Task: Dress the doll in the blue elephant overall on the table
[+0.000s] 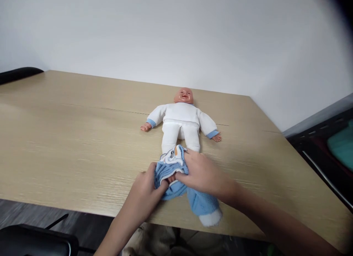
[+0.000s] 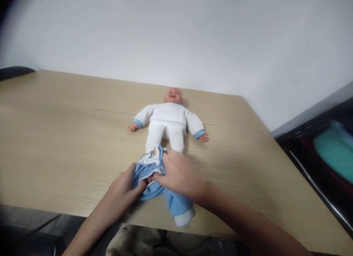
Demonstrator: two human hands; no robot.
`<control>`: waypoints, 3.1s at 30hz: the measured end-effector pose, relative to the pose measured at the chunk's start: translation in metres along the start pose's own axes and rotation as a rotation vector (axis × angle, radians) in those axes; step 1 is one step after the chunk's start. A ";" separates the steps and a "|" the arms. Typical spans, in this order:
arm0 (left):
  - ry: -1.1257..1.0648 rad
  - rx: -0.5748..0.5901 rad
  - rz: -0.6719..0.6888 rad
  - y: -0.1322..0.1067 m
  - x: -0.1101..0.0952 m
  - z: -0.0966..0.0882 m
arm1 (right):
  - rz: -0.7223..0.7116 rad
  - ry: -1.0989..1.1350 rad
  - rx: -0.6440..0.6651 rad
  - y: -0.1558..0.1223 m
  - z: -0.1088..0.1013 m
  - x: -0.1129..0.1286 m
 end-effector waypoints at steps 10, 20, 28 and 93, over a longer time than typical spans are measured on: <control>-0.135 -0.139 0.083 0.001 -0.003 0.010 | 0.079 0.060 0.002 -0.013 0.002 -0.014; -0.279 -0.383 0.277 0.010 0.001 -0.018 | -0.108 0.379 -0.105 -0.007 -0.006 -0.015; -0.223 -0.176 0.438 0.036 -0.015 -0.042 | -0.255 0.394 -0.031 0.010 -0.022 -0.013; -0.077 0.846 0.849 0.103 -0.151 0.010 | 0.012 0.992 -0.018 -0.022 -0.057 -0.107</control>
Point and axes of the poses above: each hand's wrist, its own y-axis towards the middle knuckle, its own z-axis out of the palm, x = y × z, the point moved 10 cm from there along y, towards the middle knuckle, and after that the axes turned 13 degrees about y, right-handed, at the moved point
